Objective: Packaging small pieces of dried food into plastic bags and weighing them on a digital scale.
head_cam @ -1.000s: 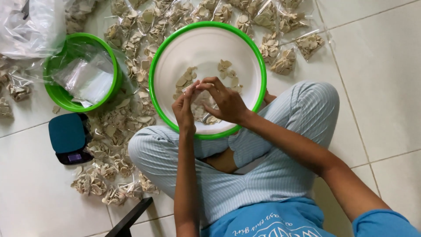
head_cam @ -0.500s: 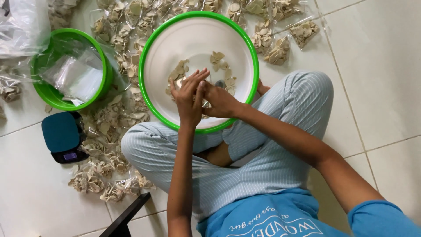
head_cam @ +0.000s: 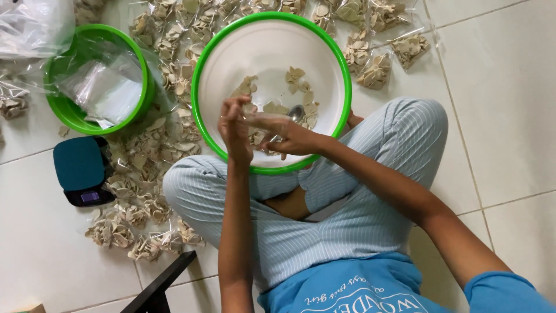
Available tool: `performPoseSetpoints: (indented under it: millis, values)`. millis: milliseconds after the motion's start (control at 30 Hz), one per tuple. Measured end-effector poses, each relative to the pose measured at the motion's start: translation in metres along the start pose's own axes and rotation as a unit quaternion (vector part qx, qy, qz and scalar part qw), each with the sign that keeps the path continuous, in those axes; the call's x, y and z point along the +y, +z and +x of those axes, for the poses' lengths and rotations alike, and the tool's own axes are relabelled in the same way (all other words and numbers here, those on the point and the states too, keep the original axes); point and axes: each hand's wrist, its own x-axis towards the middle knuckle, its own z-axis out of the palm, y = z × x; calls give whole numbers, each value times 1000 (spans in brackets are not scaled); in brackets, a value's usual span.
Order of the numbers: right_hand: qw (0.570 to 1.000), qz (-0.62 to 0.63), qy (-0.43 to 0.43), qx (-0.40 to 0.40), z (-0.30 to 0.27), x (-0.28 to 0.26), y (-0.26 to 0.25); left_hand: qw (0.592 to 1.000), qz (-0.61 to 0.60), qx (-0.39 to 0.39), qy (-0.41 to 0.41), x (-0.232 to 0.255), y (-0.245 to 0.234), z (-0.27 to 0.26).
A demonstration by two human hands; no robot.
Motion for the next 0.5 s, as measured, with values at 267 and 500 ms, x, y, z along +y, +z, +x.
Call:
performPoseSetpoints:
  millis: [267,500]
  values:
    - [943,-206,-162,205,2,30,-7,982,-96,162,5,-19,-23,15]
    - [753,-657,-15,33,8,98,-17,889,-420,138,-121,-35,-62,24]
